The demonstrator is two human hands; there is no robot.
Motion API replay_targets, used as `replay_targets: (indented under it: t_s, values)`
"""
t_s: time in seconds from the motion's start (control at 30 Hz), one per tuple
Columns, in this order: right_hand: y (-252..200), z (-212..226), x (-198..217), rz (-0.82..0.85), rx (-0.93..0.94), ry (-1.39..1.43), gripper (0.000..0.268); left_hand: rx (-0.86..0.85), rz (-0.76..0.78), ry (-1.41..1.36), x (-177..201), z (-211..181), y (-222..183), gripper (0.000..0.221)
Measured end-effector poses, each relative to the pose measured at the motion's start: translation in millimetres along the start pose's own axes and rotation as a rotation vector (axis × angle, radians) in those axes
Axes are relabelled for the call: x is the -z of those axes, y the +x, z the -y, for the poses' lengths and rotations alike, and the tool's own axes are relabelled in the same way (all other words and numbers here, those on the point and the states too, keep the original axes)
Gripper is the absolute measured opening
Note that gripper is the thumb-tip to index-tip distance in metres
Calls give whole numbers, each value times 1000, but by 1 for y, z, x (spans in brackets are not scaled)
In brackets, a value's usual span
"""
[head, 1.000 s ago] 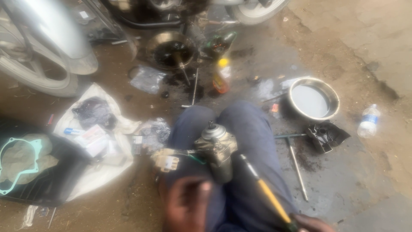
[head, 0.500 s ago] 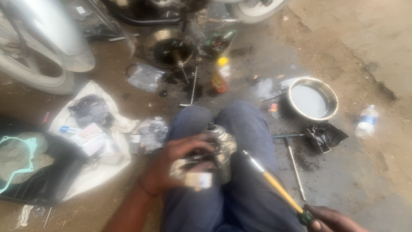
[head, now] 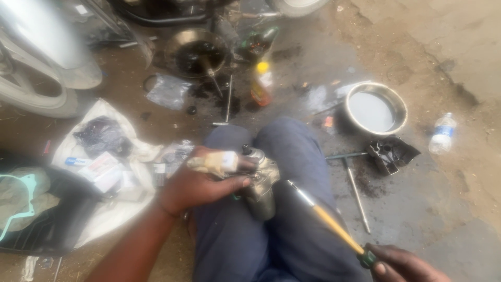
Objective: The person sits on the ground holding a cylindrical motorcycle component in their lap and uses a screwdriver to pry and work around its top fitting, briefly reaching to a metal part on the ground before resuming work on the component.
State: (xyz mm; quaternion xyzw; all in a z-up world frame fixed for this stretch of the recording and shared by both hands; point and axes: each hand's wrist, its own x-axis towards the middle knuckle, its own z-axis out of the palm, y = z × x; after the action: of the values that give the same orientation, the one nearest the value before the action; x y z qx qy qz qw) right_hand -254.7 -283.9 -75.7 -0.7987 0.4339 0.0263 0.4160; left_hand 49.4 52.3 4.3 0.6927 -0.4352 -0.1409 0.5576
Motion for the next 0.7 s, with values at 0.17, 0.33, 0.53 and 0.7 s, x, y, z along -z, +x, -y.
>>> replay_targets:
  t_s: [0.17,0.33,0.53,0.7]
  values:
    - [-7,9,5,-23,70,55,25,25,75,132,6,-7,7,29]
    - [-13,4,2,-52,122,70,24,-86,111,267,9,-12,12,25]
    - [-19,-5,-4,-65,210,155,22,50,155,274,9,-23,13,22]
    - [-20,-6,0,-49,171,213,21,-56,95,283,6,-14,11,21]
